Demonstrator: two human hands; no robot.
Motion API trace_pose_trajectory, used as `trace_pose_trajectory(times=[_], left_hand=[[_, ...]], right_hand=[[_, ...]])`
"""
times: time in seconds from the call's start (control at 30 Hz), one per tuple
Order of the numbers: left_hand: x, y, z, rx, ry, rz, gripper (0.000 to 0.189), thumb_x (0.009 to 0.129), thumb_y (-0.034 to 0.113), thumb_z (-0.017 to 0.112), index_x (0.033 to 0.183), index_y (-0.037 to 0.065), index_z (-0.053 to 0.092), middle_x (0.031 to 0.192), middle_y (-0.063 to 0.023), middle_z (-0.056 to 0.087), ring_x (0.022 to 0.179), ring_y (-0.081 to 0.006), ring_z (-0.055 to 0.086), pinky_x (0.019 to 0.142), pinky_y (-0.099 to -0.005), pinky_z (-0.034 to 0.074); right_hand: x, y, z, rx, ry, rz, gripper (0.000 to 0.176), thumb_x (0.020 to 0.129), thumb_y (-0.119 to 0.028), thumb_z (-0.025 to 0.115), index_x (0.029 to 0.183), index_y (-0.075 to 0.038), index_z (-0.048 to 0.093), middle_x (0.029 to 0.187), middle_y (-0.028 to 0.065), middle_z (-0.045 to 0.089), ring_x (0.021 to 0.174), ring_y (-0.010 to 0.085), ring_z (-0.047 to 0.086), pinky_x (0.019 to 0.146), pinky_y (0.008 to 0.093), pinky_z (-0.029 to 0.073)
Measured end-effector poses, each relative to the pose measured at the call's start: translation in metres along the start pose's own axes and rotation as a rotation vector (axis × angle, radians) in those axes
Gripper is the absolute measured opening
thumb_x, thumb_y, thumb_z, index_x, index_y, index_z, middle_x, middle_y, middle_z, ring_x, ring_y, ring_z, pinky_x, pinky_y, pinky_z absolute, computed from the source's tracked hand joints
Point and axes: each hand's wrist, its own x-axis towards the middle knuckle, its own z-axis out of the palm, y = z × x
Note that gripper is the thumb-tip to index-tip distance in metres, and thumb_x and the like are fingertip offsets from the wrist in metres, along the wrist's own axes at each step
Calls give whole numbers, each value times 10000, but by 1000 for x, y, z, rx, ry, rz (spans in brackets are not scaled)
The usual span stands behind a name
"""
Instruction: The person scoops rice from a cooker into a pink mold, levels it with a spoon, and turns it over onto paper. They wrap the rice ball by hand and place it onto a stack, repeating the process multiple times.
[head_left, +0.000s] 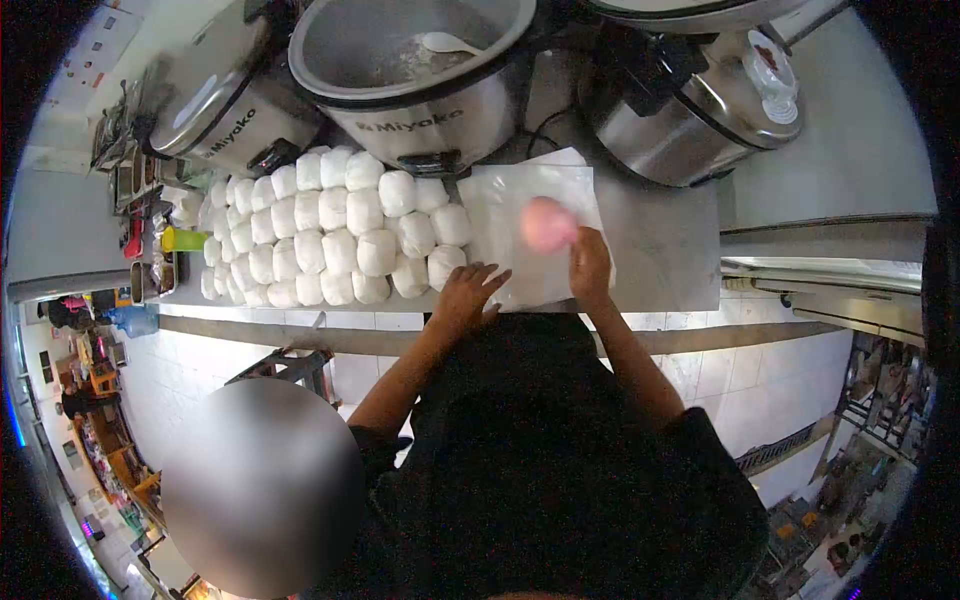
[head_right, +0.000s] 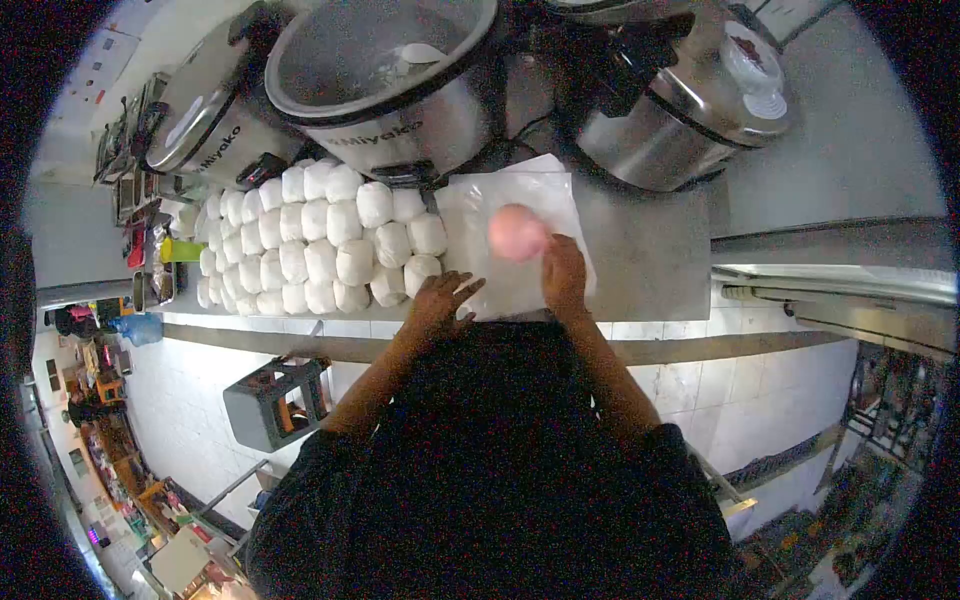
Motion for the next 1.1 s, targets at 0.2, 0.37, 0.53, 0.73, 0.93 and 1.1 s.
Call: trace_pose_trajectory(times=[0.2,0.37,0.53,0.73,0.93,1.1], left_hand=[[0,-15,45,-41,47,-50,378,813,232,655,1173,121,622,1146,-93,640,1097,-269,589,950,-410,432],[19,-5,26,-74,24,-75,124,796,168,664,885,82,673,886,-84,694,894,-267,656,818,-418,479],[25,-12,21,-111,237,-111,118,824,180,672,862,69,681,881,-92,695,889,-272,652,798,-433,480],[8,-26,46,-189,330,-110,152,860,228,672,857,80,705,838,-70,699,852,-256,660,798,-413,476],[16,-6,31,-50,244,-260,173,879,270,647,879,114,721,844,-39,709,769,-226,652,772,-388,458],[68,-38,27,0,299,-356,189,896,239,578,931,120,720,845,-96,702,707,-247,625,688,-385,459]], right_hand=[[56,-18,-17,-189,-298,-247,537,851,-93,521,1349,-294,536,1091,85,619,966,290,609,815,441,483],[236,-98,-68,-362,172,-509,556,888,-242,627,1414,-260,447,1145,94,595,967,270,588,867,419,450],[233,-140,-68,68,-115,-510,921,732,-492,741,1470,-118,337,1343,193,500,1207,341,506,1037,470,351],[-20,10,-44,-3,-767,120,300,892,-349,614,1082,-133,700,1012,130,702,1049,324,616,1006,474,396],[-57,-2,-49,209,-457,372,173,898,-200,608,995,-78,683,926,116,705,851,260,674,818,388,506],[-35,61,-21,270,-295,541,118,841,-126,641,843,-8,632,816,124,664,690,223,637,642,338,508]])
